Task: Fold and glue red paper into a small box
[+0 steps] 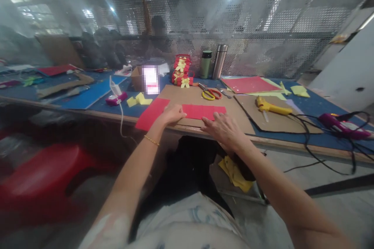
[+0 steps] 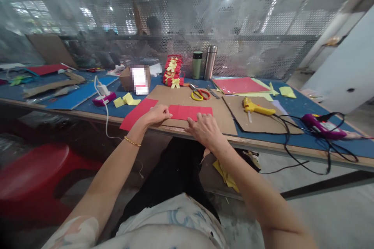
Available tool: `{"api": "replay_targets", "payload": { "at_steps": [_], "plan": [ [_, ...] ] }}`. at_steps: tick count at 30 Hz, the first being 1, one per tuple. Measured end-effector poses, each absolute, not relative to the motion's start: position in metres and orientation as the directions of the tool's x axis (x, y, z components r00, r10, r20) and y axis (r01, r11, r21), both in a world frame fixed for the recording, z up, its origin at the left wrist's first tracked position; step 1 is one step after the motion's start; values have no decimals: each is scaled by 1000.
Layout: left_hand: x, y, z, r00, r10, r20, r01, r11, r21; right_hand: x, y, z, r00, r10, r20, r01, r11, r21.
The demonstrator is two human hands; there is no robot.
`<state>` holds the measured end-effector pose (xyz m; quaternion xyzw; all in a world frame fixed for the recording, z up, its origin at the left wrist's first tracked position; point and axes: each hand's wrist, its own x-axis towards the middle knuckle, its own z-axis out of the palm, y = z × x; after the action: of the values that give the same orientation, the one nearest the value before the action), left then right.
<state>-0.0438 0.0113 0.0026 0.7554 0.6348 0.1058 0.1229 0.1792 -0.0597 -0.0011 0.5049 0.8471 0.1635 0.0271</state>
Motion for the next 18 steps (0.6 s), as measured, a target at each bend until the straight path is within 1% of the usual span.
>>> {"api": "replay_targets", "payload": {
  "at_steps": [4, 12, 18],
  "plan": [
    [-43, 10, 5, 163, 987, -1, 935, -154, 319, 179, -60, -1, -492, 862, 123, 847, 441, 297],
    [-45, 2, 10, 169, 985, 11, 915, -161, 370, 182, -57, -7, -498, 850, 170, 851, 441, 285],
    [-48, 7, 9, 186, 982, -8, 903, -168, 396, 180, -59, -4, -484, 861, 158, 856, 428, 291]
  ]
}}
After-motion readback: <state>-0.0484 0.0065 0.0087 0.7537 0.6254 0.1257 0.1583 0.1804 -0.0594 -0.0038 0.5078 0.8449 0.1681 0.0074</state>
